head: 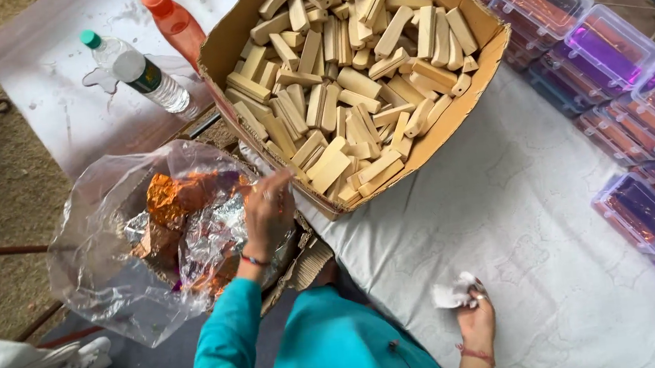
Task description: The recorder is wrapping wooden blocks in gold foil, placing them in plastic boxes, and cleaning other wooden blocks with a white cloth.
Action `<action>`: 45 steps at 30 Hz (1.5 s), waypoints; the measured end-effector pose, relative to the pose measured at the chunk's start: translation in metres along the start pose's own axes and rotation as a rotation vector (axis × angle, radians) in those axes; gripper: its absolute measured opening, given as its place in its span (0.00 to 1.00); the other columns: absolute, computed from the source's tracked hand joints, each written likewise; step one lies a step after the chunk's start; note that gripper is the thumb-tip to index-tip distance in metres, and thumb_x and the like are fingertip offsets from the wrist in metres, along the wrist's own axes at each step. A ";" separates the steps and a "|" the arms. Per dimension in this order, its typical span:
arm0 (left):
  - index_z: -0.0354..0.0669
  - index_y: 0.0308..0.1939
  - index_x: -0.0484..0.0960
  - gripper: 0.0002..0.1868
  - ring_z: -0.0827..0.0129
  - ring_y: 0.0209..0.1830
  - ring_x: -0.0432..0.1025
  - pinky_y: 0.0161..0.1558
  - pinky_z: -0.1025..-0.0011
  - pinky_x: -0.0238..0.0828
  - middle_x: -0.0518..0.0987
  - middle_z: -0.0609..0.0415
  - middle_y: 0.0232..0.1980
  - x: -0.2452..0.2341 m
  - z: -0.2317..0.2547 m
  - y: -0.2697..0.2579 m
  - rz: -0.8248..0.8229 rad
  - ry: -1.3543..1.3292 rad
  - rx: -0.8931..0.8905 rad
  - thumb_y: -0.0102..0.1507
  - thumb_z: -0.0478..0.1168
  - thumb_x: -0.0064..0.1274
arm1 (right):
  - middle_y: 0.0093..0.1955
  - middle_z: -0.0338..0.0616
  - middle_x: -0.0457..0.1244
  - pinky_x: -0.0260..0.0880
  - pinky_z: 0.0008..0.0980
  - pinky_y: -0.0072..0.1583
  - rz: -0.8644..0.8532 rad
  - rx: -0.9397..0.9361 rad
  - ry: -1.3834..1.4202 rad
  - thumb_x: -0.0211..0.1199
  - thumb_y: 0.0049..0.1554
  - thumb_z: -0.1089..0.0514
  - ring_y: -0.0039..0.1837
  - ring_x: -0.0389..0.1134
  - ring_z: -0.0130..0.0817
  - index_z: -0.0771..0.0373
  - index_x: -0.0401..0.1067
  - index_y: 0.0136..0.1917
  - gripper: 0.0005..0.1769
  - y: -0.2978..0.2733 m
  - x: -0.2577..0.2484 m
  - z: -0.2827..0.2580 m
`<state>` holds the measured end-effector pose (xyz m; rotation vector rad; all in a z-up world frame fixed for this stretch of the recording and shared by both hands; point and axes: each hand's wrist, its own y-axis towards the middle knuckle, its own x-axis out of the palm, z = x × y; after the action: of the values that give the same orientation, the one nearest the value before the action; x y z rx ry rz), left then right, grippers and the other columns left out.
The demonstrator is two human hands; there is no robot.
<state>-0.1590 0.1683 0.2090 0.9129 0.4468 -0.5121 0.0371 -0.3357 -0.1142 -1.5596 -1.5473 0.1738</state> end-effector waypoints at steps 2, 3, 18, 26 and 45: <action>0.43 0.57 0.77 0.16 0.55 0.54 0.78 0.54 0.62 0.76 0.82 0.45 0.55 0.000 -0.002 0.039 0.007 -0.036 -0.026 0.66 0.27 0.52 | 0.61 0.45 0.65 0.68 0.42 0.64 0.009 -0.045 -0.052 0.54 0.59 0.67 0.61 0.67 0.39 0.65 0.70 0.65 0.21 -0.025 0.032 0.003; 0.43 0.57 0.78 0.16 0.54 0.55 0.78 0.56 0.61 0.76 0.82 0.46 0.54 0.001 -0.003 0.060 0.014 -0.061 -0.056 0.66 0.27 0.51 | 0.61 0.45 0.65 0.70 0.45 0.62 0.015 -0.080 -0.107 0.54 0.59 0.67 0.61 0.67 0.39 0.65 0.69 0.66 0.21 -0.038 0.047 0.005; 0.35 0.57 0.79 0.33 0.42 0.64 0.65 0.62 0.41 0.55 0.73 0.39 0.61 0.265 -0.173 0.111 -0.350 0.385 0.091 0.57 0.57 0.54 | 0.58 0.44 0.67 0.68 0.31 0.57 0.076 -0.085 -0.306 0.54 0.62 0.64 0.58 0.68 0.32 0.66 0.72 0.66 0.19 -0.107 0.084 -0.009; 0.38 0.49 0.83 0.17 0.48 0.67 0.64 0.71 0.42 0.47 0.73 0.42 0.62 0.267 -0.165 0.119 -0.568 0.580 -0.075 0.62 0.45 0.51 | 0.58 0.46 0.68 0.71 0.32 0.57 0.114 -0.057 -0.209 0.55 0.63 0.62 0.57 0.69 0.33 0.68 0.71 0.65 0.18 -0.112 0.067 -0.014; 0.58 0.68 0.74 0.29 0.47 0.77 0.51 0.56 0.23 0.56 0.55 0.48 0.80 0.237 -0.087 0.092 -0.910 0.600 0.206 0.62 0.52 0.47 | 0.59 0.45 0.68 0.71 0.33 0.58 0.015 -0.081 -0.191 0.55 0.65 0.62 0.58 0.69 0.32 0.67 0.73 0.65 0.17 -0.091 0.036 -0.006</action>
<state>0.0707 0.2336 0.0855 1.0294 1.4039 -1.1271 -0.0174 -0.3253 -0.0333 -1.6573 -1.7090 0.2788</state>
